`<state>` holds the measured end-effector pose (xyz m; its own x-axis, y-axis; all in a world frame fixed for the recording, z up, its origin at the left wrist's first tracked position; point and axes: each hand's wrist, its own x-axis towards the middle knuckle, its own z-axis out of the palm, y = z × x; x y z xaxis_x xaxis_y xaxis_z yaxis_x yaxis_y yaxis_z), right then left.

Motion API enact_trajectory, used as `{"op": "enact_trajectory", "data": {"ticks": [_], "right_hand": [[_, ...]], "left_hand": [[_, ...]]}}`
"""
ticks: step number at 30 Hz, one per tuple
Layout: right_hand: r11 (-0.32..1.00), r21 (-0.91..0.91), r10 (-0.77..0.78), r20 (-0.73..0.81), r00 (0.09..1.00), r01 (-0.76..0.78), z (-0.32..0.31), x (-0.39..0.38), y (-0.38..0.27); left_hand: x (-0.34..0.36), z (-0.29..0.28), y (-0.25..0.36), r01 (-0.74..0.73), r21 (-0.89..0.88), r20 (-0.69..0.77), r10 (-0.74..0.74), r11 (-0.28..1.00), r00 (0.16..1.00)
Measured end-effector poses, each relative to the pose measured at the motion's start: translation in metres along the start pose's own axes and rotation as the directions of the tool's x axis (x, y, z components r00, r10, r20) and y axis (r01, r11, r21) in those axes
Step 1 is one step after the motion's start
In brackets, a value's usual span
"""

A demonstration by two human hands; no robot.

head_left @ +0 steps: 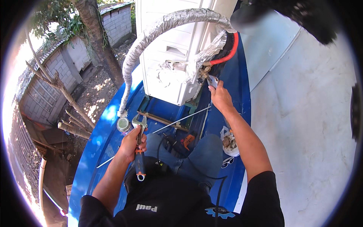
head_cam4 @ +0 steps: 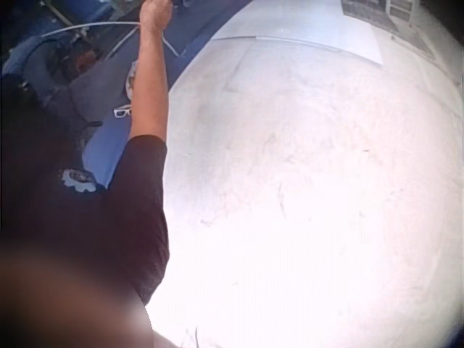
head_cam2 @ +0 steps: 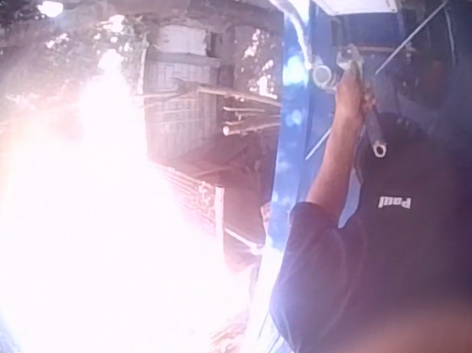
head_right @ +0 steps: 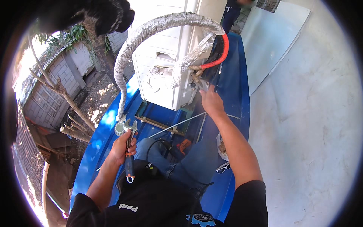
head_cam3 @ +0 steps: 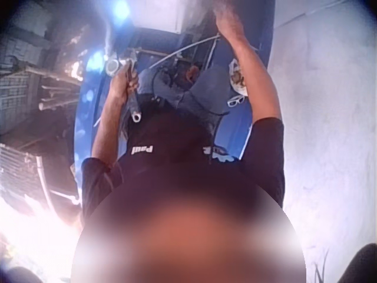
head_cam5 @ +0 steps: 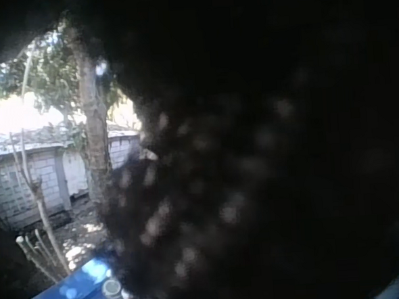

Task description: The person uses a wrench and pliers to tighten and adjust fittings on a red flexible hose connected to an outdoor air conditioning unit. They repeatedly reposition the hose and tools while working on the same connection point.

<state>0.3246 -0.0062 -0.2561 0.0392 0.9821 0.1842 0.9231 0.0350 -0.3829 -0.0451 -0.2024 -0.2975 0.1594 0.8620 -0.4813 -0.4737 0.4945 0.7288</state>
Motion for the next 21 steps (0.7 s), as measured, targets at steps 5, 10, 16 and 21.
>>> {"op": "enact_trajectory", "data": {"ticks": [5,10,16,21], "right_hand": [[0.991,0.010,-0.132,-0.004,0.991,0.132,0.003,0.004,0.009],[0.978,-0.020,-0.206,-0.024,0.978,0.205,0.004,0.000,0.012],[0.991,-0.072,-0.105,0.071,0.992,0.110,0.001,0.013,0.006],[0.958,0.024,-0.286,-0.002,0.958,0.286,0.017,0.014,0.029]], "left_hand": [[0.019,0.016,0.011,0.002,0.051,0.028,-0.004,0.999,1.000],[0.053,0.045,0.014,0.040,0.102,0.113,-0.052,0.994,0.992],[0.082,0.091,0.011,0.039,0.297,0.106,-0.073,0.954,0.992],[0.094,0.126,0.003,-0.025,0.450,0.196,-0.071,0.892,0.978]]}}
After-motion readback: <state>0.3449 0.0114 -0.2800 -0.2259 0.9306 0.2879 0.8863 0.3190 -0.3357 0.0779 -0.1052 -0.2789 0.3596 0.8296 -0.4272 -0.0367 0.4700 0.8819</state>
